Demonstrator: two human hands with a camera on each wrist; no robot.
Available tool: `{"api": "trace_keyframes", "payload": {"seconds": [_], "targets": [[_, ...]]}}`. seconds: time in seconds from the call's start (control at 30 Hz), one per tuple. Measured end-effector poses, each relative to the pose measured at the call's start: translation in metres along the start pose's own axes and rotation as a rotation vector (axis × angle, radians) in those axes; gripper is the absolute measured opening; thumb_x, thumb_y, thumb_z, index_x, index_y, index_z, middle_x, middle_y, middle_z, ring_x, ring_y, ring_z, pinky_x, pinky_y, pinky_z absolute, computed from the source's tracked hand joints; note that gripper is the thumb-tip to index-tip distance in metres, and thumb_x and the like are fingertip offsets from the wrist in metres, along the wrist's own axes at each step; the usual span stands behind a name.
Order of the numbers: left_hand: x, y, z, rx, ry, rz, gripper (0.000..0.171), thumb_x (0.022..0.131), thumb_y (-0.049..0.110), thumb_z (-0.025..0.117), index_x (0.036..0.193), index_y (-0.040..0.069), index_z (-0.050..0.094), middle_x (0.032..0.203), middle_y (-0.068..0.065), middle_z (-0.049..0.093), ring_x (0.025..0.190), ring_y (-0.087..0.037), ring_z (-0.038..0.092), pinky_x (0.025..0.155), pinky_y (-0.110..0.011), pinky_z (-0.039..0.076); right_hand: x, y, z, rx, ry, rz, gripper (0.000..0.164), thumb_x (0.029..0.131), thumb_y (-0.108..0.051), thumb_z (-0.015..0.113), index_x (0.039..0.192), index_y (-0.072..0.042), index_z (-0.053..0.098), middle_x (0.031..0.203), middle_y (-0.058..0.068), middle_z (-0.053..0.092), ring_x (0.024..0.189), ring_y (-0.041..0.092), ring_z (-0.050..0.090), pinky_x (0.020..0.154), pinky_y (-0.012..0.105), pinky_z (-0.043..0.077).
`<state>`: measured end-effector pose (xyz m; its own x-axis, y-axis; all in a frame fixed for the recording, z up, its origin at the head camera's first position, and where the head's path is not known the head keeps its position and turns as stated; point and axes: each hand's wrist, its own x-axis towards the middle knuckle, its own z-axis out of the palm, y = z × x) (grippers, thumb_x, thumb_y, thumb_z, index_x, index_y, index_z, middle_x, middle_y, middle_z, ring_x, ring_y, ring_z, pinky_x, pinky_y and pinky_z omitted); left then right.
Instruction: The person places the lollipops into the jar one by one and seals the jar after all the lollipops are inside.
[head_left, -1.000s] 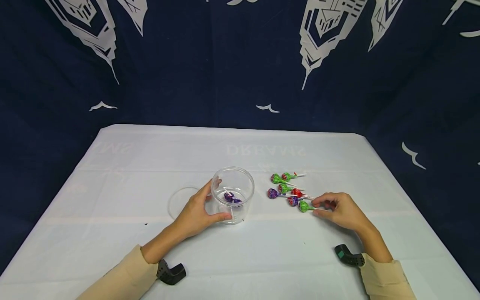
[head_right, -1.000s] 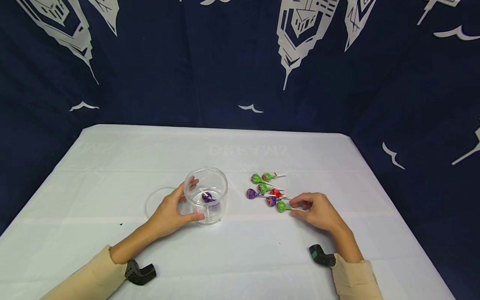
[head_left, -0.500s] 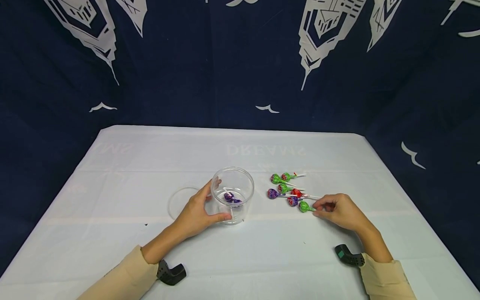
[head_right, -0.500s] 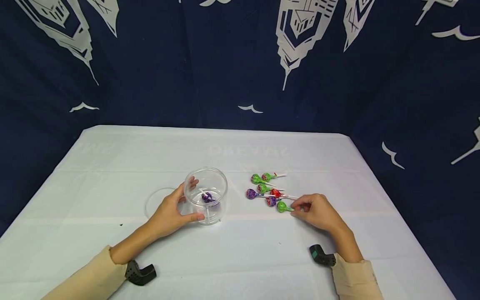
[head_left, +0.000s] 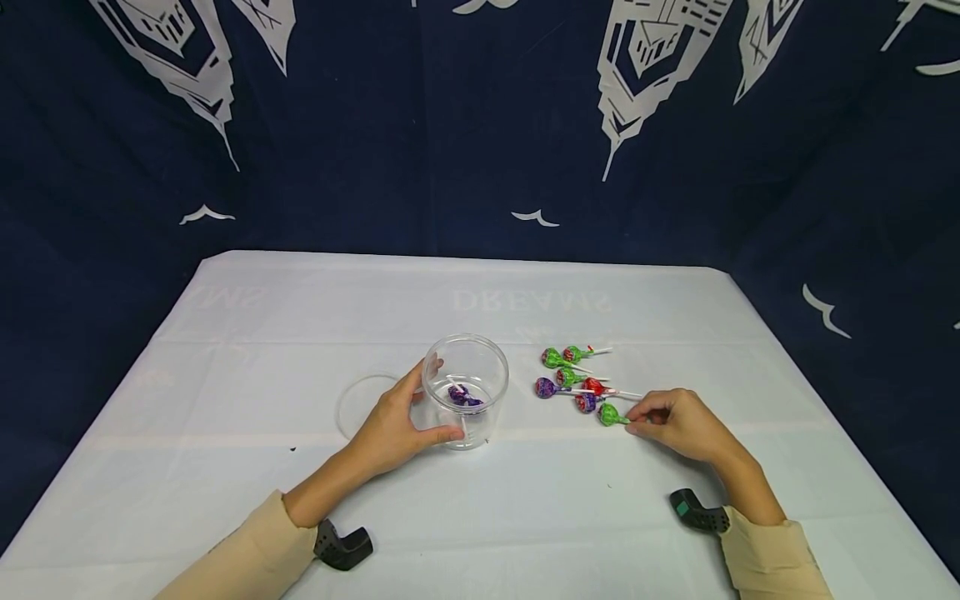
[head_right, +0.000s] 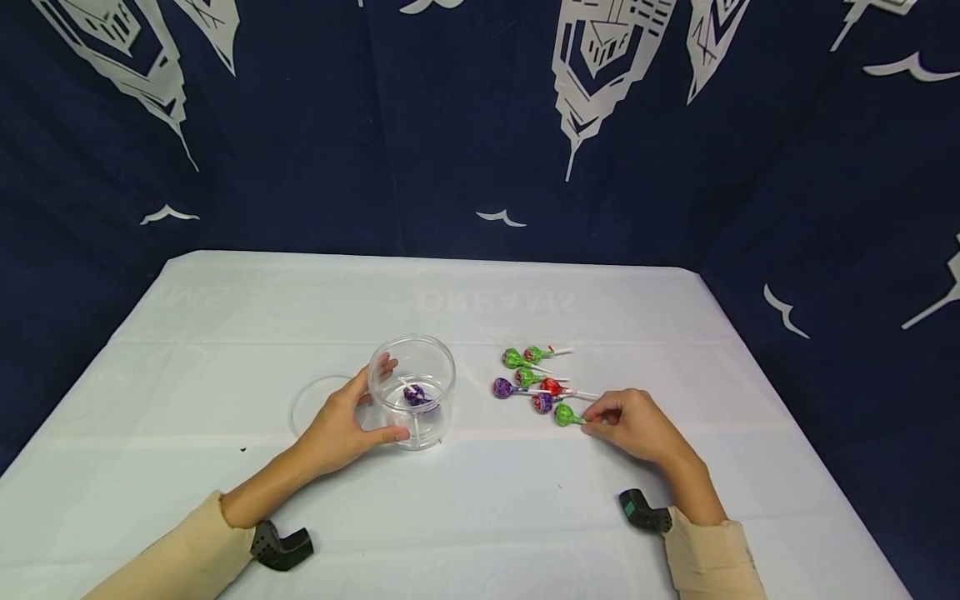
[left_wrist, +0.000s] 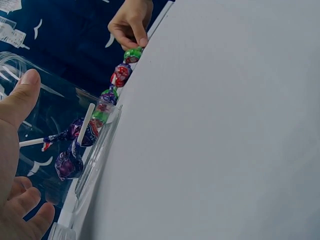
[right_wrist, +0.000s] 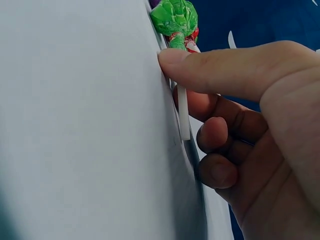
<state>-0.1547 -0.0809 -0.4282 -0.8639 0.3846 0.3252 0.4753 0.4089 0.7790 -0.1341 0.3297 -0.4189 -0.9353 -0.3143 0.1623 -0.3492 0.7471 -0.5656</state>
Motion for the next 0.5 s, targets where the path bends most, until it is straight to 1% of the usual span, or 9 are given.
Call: {"api": "trace_keyframes", "payload": {"seconds": [0.2, 0.5], "targets": [[-0.0002, 0.0005, -0.0001, 0.003, 0.0, -0.007, 0.101, 0.063, 0.051, 0.077, 0.145, 0.024, 0.024, 0.14, 0.0, 0.04, 0.123, -0.016, 0.041, 0.095, -0.032, 0.043, 0.0001, -0.0001, -0.0002, 0.005, -0.025, 0.008, 0.013, 0.072, -0.007, 0.077, 0.076, -0.016, 0.069, 0.065, -0.009, 0.055, 0.058, 0.004, 0.044, 0.046, 0.018, 0.038], [0.0, 0.0002, -0.0008, -0.015, -0.004, -0.003, 0.1, 0.064, 0.053, 0.076, 0.145, 0.024, 0.025, 0.139, 0.001, 0.04, 0.124, -0.013, 0.04, 0.095, -0.03, 0.042, 0.0016, -0.0031, -0.0007, -0.022, -0.085, 0.079, 0.011, 0.076, -0.009, 0.073, 0.077, -0.016, 0.065, 0.065, -0.008, 0.052, 0.059, 0.006, 0.045, 0.048, 0.02, 0.04]]}}
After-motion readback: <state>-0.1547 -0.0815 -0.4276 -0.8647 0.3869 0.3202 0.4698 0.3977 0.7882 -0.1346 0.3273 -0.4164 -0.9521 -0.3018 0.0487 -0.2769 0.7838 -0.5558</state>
